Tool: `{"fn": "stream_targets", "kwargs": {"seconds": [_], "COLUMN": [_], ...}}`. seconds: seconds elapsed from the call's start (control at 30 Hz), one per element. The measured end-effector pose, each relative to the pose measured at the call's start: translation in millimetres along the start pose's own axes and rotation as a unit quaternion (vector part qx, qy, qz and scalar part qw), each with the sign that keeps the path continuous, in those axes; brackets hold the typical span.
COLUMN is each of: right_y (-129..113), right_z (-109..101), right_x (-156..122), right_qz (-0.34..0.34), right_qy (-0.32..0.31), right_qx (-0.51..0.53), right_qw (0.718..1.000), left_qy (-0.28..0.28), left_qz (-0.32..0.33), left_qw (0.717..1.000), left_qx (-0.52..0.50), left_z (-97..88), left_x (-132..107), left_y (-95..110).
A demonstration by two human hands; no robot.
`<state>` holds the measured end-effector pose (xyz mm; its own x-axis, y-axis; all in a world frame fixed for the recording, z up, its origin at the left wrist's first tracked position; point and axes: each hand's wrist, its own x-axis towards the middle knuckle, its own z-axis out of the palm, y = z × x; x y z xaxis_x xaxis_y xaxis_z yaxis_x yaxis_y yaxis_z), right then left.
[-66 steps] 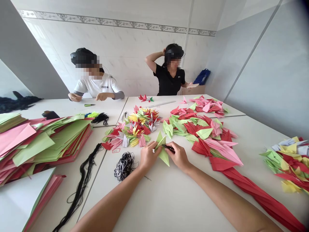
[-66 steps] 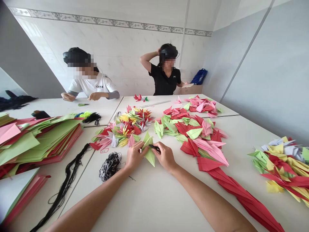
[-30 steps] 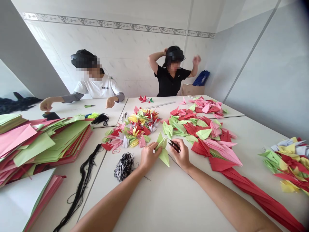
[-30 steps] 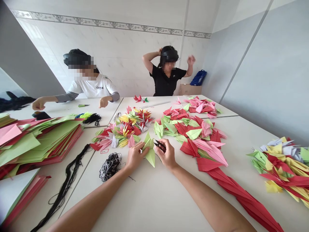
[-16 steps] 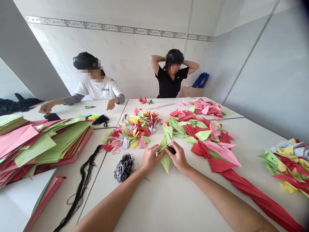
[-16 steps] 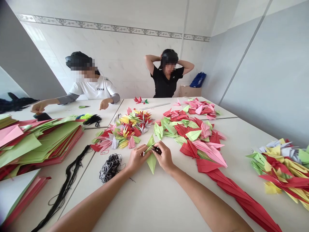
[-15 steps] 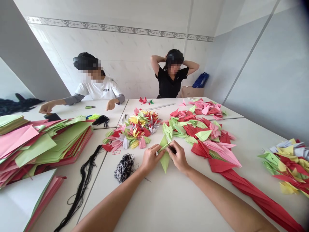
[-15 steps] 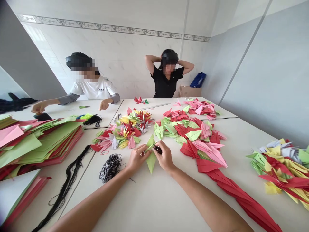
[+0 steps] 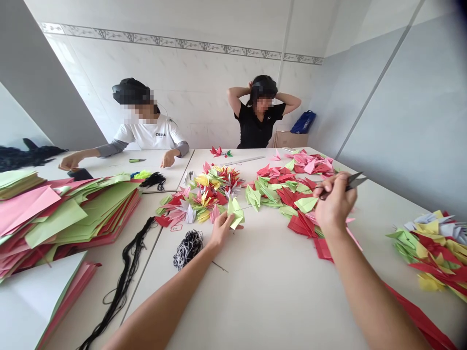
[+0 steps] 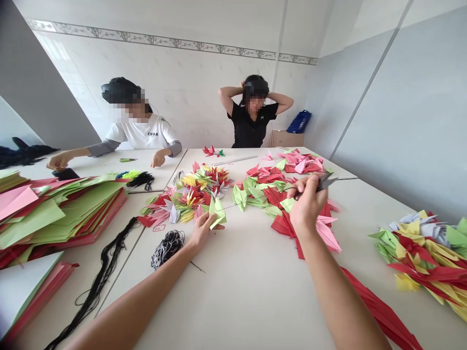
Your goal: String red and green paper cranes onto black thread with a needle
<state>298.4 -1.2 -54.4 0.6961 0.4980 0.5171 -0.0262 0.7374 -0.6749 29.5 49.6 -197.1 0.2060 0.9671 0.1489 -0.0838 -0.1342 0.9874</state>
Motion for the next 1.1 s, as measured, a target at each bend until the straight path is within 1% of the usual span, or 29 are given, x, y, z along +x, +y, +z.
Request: {"fn": "stream_targets", "kwargs": {"seconds": [0.07, 0.17, 0.3, 0.43, 0.7, 0.8, 0.93, 1.0, 1.07, 1.1], "right_y": [-14, -25, -29, -29, -26, -30, -41, -42, -35, -29], "right_z": [-7, -18, -26, -29, -29, -32, -36, -38, -39, -41], "right_x": [14, 26, 34, 37, 41, 42, 45, 48, 48, 46], "right_qz": [-0.026, -0.071, -0.102, -0.116, -0.109, -0.111, -0.128, -0.131, -0.102, -0.076], "right_qy": [0.016, 0.027, 0.034, 0.041, 0.034, 0.041, 0.052, 0.05, 0.028, 0.004], "right_qx": [0.009, 0.004, -0.01, -0.017, -0.007, -0.013, -0.013, -0.011, -0.03, -0.053], "right_qw": [0.999, 0.997, 0.994, 0.992, 0.993, 0.993, 0.99, 0.99, 0.994, 0.996], "left_qy": [0.002, -0.006, -0.03, -0.052, -0.088, -0.101, -0.145, -0.171, -0.189, -0.195], "left_qz": [-0.007, -0.013, -0.018, -0.017, -0.009, -0.001, 0.008, 0.014, 0.021, 0.026], "left_qw": [1.0, 1.0, 0.999, 0.998, 0.996, 0.994, 0.986, 0.979, 0.972, 0.968], "left_qx": [-0.015, -0.027, -0.026, -0.012, 0.029, 0.052, 0.086, 0.108, 0.137, 0.154], "left_z": [-0.3, -0.1, 0.6, 1.2, -0.1, 0.2, 3.2, 5.0, 6.4, 7.0], "left_x": [0, 0, 0, 0, 0, -2, -6, -9, -11, -12], "left_y": [1, 1, 3, 3, 0, 2, 8, 12, 17, 19]}}
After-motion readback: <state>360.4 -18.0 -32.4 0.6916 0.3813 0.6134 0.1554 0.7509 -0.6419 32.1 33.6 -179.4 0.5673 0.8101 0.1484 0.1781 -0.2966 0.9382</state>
